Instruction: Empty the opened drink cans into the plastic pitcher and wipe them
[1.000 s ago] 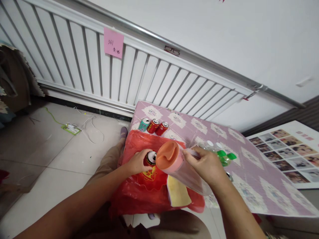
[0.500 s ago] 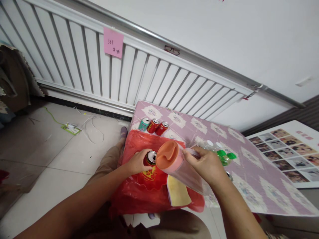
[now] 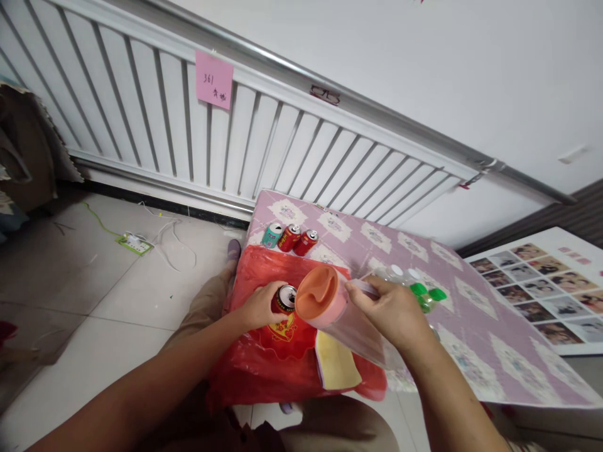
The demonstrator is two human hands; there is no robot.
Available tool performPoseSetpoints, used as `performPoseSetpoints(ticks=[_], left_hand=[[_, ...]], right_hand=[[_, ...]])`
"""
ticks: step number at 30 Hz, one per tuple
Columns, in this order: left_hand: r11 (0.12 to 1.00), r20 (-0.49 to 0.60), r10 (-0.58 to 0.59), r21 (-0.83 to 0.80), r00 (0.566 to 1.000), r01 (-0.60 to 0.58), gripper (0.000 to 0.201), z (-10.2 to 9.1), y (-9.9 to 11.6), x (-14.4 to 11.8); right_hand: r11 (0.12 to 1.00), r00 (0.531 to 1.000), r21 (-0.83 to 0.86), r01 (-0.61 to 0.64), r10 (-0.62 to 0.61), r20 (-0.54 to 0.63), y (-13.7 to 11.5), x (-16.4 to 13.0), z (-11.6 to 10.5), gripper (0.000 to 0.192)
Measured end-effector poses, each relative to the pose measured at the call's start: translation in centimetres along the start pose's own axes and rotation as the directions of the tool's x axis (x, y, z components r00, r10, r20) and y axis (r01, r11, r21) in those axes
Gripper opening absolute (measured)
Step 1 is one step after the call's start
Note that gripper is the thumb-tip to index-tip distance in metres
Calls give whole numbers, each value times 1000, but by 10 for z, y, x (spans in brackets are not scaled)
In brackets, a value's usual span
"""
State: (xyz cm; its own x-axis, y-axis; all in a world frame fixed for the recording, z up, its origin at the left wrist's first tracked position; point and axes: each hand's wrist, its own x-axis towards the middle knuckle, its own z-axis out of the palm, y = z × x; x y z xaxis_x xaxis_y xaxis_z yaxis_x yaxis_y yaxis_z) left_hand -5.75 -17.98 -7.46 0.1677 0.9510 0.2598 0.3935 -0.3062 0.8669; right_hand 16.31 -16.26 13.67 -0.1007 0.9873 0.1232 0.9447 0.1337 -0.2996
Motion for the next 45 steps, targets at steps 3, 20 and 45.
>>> performPoseSetpoints(ticks=[3,20,45], left_hand=[[1000,-3,6,-1,1000,-6,76,0,-1,0],[1000,1,10,-10,1000,-10,80,5,-10,1],[1000,11,5,2,1000,-5,76,3,-12,1]], right_hand=[[1000,1000,-4,8,-8,-8,0,-1,-1,36],[1000,1000,-14,8,-8,-10,-9,-5,-6,38],[999,1000,-34,-6,6,6,-11,-6,-8,38]])
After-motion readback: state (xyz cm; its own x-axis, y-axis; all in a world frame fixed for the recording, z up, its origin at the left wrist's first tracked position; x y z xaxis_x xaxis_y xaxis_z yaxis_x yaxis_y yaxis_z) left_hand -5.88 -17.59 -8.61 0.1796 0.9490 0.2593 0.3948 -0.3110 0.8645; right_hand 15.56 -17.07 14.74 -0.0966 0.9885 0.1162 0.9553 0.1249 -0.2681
